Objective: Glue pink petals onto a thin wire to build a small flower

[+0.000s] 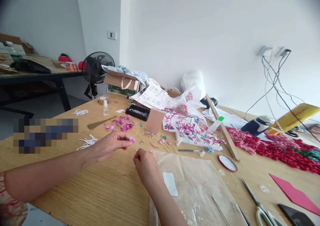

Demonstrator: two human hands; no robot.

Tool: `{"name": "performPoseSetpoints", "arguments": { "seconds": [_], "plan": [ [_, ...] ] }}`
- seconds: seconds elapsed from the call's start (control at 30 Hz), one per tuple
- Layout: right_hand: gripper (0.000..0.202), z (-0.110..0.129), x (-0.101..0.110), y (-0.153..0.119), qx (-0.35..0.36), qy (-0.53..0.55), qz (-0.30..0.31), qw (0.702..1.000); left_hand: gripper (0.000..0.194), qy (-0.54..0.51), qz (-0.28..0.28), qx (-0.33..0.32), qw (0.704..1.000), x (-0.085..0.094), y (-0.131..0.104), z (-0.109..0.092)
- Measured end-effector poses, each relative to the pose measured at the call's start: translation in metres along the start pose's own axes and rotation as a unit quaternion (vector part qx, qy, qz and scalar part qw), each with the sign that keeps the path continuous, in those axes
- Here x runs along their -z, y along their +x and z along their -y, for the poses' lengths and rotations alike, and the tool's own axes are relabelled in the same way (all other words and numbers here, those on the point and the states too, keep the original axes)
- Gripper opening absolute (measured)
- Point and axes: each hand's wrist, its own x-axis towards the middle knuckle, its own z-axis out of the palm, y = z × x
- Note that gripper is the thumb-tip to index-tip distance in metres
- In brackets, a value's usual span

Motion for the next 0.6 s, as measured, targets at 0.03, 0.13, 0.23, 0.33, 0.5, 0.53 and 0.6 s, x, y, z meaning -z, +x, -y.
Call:
{"name": "performPoseSetpoints", "arguments": {
  "seconds": [0.03, 0.13, 0.23, 0.33, 0.5, 0.53, 0.6],
  "plan": [
    [0.015, -0.001, -0.003, 0.002, -0.002, 0.011, 0.001, 1.0, 0.015, -0.008, 0.005, 0.006, 1.0, -0.002, 0.0, 0.001],
    [0.018, -0.005, -0.009, 0.008, -0.014, 0.038, -0.013, 0.999, 0.016, -0.026, 0.01, 0.02, 0.999, -0.008, -0.002, 0.008],
    [0.012, -0.021, 0.003, 0.01, -0.043, 0.056, -0.039, 0.997, 0.017, -0.017, 0.015, 0.045, 0.999, -0.008, -0.009, 0.018],
    [0.009, -0.057, 0.033, 0.004, -0.104, 0.073, -0.079, 0.989, 0.02, -0.011, 0.025, 0.08, 0.996, -0.005, -0.016, 0.024],
    [0.029, -0.127, 0.069, 0.004, -0.234, 0.08, -0.165, 0.955, 0.022, -0.025, 0.052, 0.086, 0.995, -0.005, -0.019, 0.02],
    [0.034, -0.137, 0.07, 0.007, -0.245, 0.077, -0.167, 0.952, 0.021, -0.027, 0.061, 0.084, 0.994, -0.007, -0.019, 0.018],
    [0.038, -0.149, 0.069, 0.016, -0.259, 0.06, -0.166, 0.95, 0.02, -0.032, 0.076, 0.083, 0.993, -0.011, -0.018, 0.017]
  ]
}}
